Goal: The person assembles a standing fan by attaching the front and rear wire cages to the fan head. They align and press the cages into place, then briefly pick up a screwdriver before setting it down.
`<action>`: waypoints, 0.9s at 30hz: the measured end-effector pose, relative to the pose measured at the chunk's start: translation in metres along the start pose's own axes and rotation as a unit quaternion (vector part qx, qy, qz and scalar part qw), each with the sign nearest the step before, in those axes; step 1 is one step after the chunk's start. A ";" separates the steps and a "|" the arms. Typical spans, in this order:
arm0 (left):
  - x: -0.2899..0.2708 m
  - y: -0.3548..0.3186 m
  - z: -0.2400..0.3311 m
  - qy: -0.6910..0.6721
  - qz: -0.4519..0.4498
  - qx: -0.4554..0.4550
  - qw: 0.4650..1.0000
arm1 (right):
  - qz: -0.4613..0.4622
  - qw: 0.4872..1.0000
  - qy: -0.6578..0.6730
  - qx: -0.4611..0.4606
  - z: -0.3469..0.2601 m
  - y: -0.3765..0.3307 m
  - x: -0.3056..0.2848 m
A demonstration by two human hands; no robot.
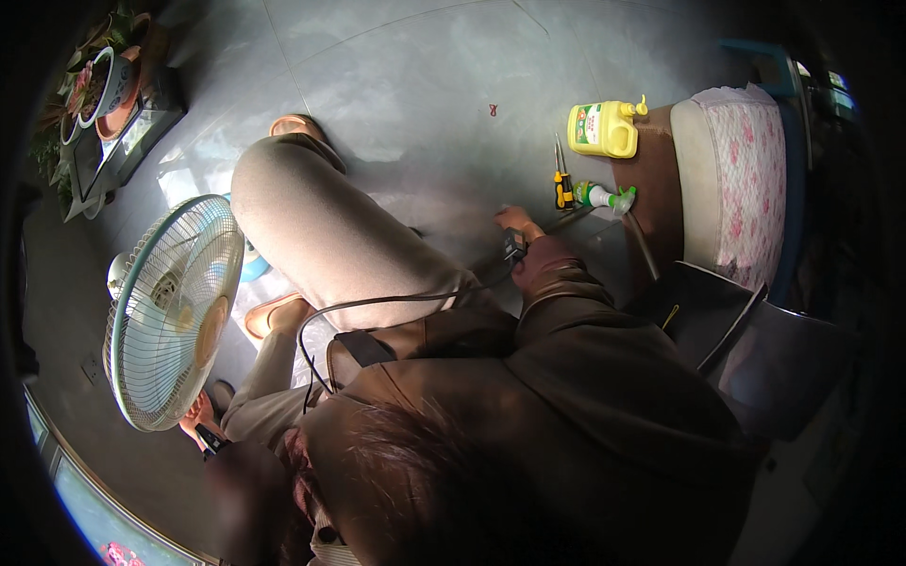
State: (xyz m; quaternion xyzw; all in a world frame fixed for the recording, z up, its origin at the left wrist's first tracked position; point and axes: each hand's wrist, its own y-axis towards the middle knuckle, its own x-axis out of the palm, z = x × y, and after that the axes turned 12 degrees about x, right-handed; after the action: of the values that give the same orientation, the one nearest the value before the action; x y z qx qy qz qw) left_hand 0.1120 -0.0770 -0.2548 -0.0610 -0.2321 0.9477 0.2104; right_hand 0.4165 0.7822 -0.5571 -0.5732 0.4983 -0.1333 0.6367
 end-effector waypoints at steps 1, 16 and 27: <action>-0.002 0.000 0.000 0.000 0.001 0.001 1.000 | 0.001 1.000 -0.023 0.012 0.003 -0.003 0.001; -0.009 0.040 -0.018 0.007 -0.033 -0.029 0.999 | 0.070 0.963 0.239 0.106 0.001 -0.058 -0.047; 0.005 0.018 -0.036 -0.020 -0.079 -0.023 0.996 | 0.015 0.933 0.340 0.113 -0.024 -0.078 -0.031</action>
State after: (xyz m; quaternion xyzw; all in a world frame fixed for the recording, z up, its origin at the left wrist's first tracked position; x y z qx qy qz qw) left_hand 0.1081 -0.0747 -0.2950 -0.0282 -0.2617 0.9237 0.2783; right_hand 0.4143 0.7667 -0.4717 -0.4102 0.6750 -0.3666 0.4917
